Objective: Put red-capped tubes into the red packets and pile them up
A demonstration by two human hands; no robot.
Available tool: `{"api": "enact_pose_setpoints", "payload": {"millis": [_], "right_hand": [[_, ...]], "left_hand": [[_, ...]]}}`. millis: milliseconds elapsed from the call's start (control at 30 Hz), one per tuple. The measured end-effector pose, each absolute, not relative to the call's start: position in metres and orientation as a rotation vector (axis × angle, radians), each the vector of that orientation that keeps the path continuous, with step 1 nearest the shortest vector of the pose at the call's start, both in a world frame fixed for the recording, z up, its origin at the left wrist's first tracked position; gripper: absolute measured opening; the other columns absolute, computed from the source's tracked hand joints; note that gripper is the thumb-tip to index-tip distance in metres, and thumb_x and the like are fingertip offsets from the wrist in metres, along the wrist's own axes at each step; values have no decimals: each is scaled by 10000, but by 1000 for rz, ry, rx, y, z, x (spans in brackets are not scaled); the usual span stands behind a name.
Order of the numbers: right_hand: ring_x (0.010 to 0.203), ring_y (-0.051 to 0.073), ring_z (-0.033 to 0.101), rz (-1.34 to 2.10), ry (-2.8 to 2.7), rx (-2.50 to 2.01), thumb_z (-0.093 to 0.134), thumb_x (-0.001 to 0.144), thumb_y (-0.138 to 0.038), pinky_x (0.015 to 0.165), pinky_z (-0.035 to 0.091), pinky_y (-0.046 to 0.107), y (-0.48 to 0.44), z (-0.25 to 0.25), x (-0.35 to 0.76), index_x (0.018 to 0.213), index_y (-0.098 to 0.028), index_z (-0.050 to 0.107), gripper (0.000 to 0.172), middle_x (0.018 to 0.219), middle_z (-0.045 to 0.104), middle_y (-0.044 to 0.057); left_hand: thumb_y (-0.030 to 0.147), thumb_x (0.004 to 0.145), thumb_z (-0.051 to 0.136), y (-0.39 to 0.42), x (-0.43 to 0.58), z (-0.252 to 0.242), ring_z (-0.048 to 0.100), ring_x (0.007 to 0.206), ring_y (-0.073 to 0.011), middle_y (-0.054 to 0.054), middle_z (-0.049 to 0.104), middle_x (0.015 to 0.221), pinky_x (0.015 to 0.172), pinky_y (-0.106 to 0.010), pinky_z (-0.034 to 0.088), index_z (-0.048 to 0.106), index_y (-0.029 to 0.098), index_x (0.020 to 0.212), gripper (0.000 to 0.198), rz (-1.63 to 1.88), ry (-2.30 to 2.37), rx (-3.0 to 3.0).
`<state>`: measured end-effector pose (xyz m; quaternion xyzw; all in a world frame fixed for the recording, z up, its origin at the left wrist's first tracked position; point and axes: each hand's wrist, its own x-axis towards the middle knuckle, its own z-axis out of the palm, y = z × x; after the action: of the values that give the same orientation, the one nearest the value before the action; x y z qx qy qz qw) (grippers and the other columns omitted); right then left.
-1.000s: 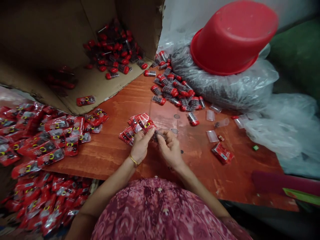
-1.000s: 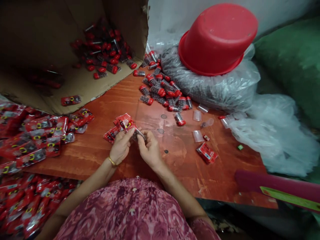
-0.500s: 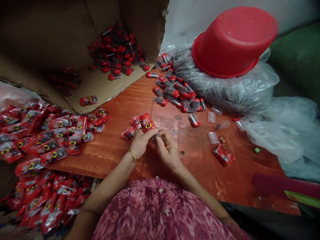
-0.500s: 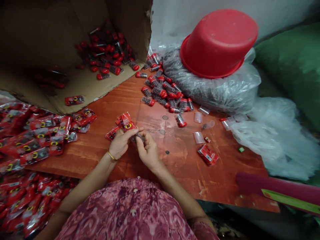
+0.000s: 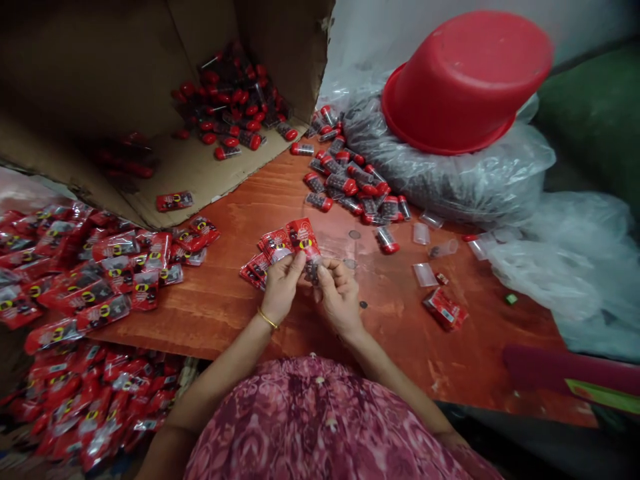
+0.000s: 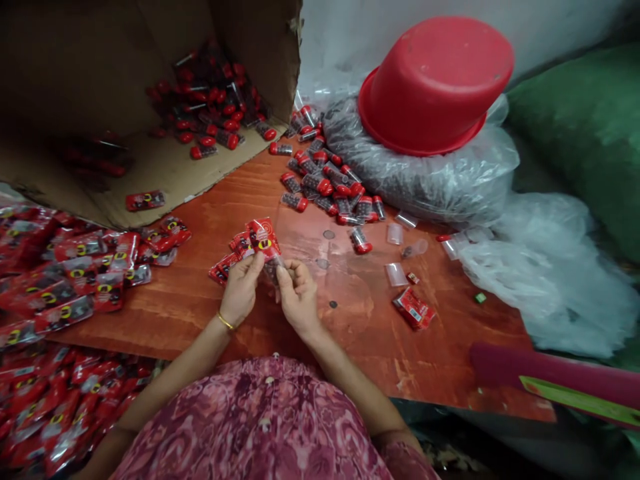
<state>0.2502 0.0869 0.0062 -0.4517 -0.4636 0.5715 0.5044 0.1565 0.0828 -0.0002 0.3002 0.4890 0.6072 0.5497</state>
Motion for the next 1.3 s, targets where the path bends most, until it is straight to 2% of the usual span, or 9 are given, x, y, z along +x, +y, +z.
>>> {"api": "enact_pose_setpoints", "payload": {"millis": [100,233,300,700,800,900,1100,1200,1300], "right_hand": [[410,57,428,1296,-1139,-1128,542,810,-395,395,361,188,86,3,250,830,-189,517,209,568,511,-64],[711,117,562,1108,-1253,-1160,517,837,-336,661,472,261,86,-2,251,883,-190,545,156,797,594,12],[749,128,561,1092,-1361,-1144,497,854,-314,698,470,278,87,-4,254,909,-196,544,139,821,592,18],[734,117,566,1107,-1472,-1052,493,855,-271,683,464,253,85,-5,258,920,-208,543,104,811,598,5],[597,101,552,1311,-1250,-1070,557,810,-352,569,466,237,88,-1,255,865,-197,543,164,717,588,-13],[403,69,459,1584,-1081,-1040,603,767,-421,437,419,214,92,1,255,831,-200,534,240,542,515,-72],[495,88,576,1685,-1161,-937,666,703,-443,574,496,249,93,5,259,940,-214,560,346,638,615,-49],[450,95,562,1634,-1172,-1004,668,689,-455,503,485,242,95,0,257,891,-217,556,333,585,607,-58],[412,93,532,1593,-1156,-1055,709,636,-449,449,461,225,99,-9,251,760,-205,524,330,503,565,-76]], "left_hand": [[477,730,610,82,156,-1,536,556,-94,10,616,612,552,-211,451,650,143,696,338,1400,1184,739],[454,735,612,77,162,3,606,669,-135,-16,667,679,653,-250,486,684,150,764,314,1411,1188,711],[432,699,658,77,163,7,617,698,-141,-22,681,709,679,-250,483,688,152,776,292,1424,1146,665],[267,633,720,91,160,14,562,626,-88,4,643,651,658,-207,450,680,138,693,147,1440,1060,561],[321,659,705,85,164,10,506,511,-67,30,590,582,528,-196,426,641,148,669,185,1418,1061,582],[416,682,670,82,164,11,428,394,-57,39,529,519,384,-194,340,607,145,665,279,1338,1073,566],[447,626,706,86,159,20,437,470,-56,22,549,584,350,-159,234,600,143,720,336,1352,1045,363],[438,610,724,84,159,18,451,493,-56,15,582,617,375,-158,254,612,143,735,340,1348,1019,335],[409,583,755,78,156,13,483,503,-59,17,592,593,448,-168,346,618,137,693,324,1326,981,273]]}}
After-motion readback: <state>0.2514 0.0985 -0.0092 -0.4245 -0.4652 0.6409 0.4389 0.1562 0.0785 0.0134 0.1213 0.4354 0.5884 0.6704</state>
